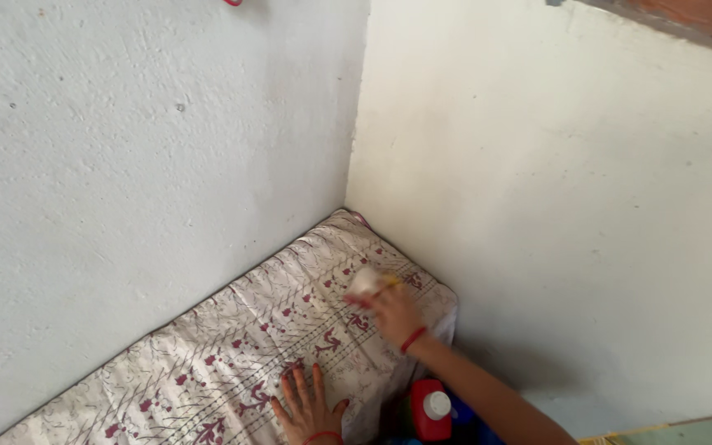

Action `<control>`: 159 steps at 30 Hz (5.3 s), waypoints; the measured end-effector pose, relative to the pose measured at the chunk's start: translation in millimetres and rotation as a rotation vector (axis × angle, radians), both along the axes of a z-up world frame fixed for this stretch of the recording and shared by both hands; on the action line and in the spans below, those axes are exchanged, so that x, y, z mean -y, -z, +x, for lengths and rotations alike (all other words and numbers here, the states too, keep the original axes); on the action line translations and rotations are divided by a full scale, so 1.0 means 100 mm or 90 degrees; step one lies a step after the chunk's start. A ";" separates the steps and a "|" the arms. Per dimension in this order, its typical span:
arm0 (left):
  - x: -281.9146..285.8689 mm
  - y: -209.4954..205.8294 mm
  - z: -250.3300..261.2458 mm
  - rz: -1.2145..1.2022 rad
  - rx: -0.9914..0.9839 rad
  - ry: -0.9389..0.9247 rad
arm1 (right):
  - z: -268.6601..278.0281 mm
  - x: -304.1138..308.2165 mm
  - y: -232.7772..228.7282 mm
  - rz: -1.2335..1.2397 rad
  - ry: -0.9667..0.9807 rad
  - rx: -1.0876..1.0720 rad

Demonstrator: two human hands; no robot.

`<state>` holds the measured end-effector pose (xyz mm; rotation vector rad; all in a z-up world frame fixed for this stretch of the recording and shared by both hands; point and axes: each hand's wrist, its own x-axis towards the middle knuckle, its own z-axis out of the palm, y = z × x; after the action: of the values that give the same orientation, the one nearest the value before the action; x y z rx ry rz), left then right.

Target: The person sits on the floor and moves several plastic bottles of cleaning and personal care products from a low bench to the floor, then wipes the bench surface with a cloth. The person also wipes the exterior of a large blue bottle before placing it back among the others.

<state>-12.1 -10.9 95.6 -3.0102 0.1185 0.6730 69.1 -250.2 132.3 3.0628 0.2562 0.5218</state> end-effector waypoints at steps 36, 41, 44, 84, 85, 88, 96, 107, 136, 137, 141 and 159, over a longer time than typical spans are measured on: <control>-0.13 -0.49 -0.31 -0.015 -0.205 0.100 | -0.75 0.48 0.38 -0.111 0.023 -0.060; -0.14 -0.60 -0.27 0.020 -0.267 0.107 | -0.78 0.94 0.24 -0.004 0.154 -0.072; -0.15 -0.57 -0.30 0.029 -0.251 0.112 | -0.84 0.76 0.13 0.058 0.137 -0.022; -0.86 -0.41 -0.10 -0.049 0.060 0.041 | -1.20 -1.25 0.04 0.184 -0.115 -0.126; -0.82 -0.44 -0.11 -0.078 0.015 0.095 | -1.18 -1.27 0.07 0.182 -0.085 -0.168; -0.66 -0.54 -0.18 -0.110 -0.099 0.160 | -1.13 -1.33 0.18 0.198 -0.006 -0.265; -0.61 -0.69 -0.23 -0.066 -0.186 0.126 | -1.11 -1.54 0.41 0.195 0.060 -0.221; -0.99 -0.62 -0.35 -0.029 -0.133 0.161 | -1.46 -1.75 0.60 0.170 -0.101 -0.081; -1.20 -0.64 -0.46 0.063 -0.190 0.065 | -1.61 -2.19 0.49 0.117 -0.184 -0.009; -1.16 -0.60 -0.48 0.043 -0.200 0.086 | -1.59 -2.10 0.52 0.108 -0.181 -0.011; -0.78 -0.36 -0.54 0.088 -0.177 0.099 | -1.53 -1.82 0.56 0.105 -0.156 -0.025; 0.30 -0.64 -0.67 -0.069 0.057 0.283 | -1.70 -0.89 0.04 0.214 0.071 -0.087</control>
<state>-78.8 -40.8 160.0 -2.9430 0.8116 0.4981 -101.0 -161.5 127.9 3.4189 -0.0029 0.3855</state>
